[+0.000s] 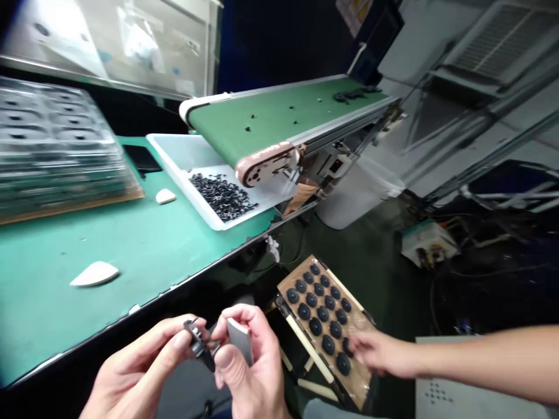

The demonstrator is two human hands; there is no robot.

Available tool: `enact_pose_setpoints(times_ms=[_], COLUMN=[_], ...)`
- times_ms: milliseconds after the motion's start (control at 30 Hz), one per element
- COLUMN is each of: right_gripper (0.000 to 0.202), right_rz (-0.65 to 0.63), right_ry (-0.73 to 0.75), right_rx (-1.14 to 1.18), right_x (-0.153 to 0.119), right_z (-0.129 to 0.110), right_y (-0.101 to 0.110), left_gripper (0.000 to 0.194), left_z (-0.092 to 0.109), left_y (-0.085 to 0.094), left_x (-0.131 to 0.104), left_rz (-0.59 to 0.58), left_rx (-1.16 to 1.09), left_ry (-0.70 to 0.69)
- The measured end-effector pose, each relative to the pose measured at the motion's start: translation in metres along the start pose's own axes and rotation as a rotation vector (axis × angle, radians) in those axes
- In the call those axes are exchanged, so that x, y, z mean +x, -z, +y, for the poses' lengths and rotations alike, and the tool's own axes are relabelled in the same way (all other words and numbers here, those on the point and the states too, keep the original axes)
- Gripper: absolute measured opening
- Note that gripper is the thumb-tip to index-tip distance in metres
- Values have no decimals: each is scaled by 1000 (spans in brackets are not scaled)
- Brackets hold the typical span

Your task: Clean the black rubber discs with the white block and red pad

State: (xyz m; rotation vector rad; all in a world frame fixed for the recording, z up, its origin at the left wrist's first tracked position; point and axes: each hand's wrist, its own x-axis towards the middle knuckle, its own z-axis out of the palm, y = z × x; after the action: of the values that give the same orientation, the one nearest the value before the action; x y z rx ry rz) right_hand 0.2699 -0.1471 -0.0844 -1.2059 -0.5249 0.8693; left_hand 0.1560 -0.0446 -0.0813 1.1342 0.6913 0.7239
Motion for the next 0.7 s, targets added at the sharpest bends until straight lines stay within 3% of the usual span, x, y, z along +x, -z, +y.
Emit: enact_pose_setpoints(times_ms=[167, 300, 400, 533, 700], right_gripper=[50, 42, 40, 37, 25], right_rz=[47, -38, -74, -98, -94], right_ry=[214, 340, 456, 590, 536], right_rx=[-100, -228, -316, -437, -523], right_x=[-3, -4, -5, -11, -21], right_z=[-14, -4, 8, 20, 25], right_y=[-22, -32, -34, -37, -40], left_gripper=[18, 18, 29, 28, 39], left_z=[0, -3, -5, -2, -4], left_y=[20, 36, 45, 41, 23], left_x=[-8, -19, -27, -31, -30], left_rz=[42, 56, 16, 69, 149], left_rx=[75, 91, 43, -29, -64], left_ry=[-47, -46, 6, 84, 143])
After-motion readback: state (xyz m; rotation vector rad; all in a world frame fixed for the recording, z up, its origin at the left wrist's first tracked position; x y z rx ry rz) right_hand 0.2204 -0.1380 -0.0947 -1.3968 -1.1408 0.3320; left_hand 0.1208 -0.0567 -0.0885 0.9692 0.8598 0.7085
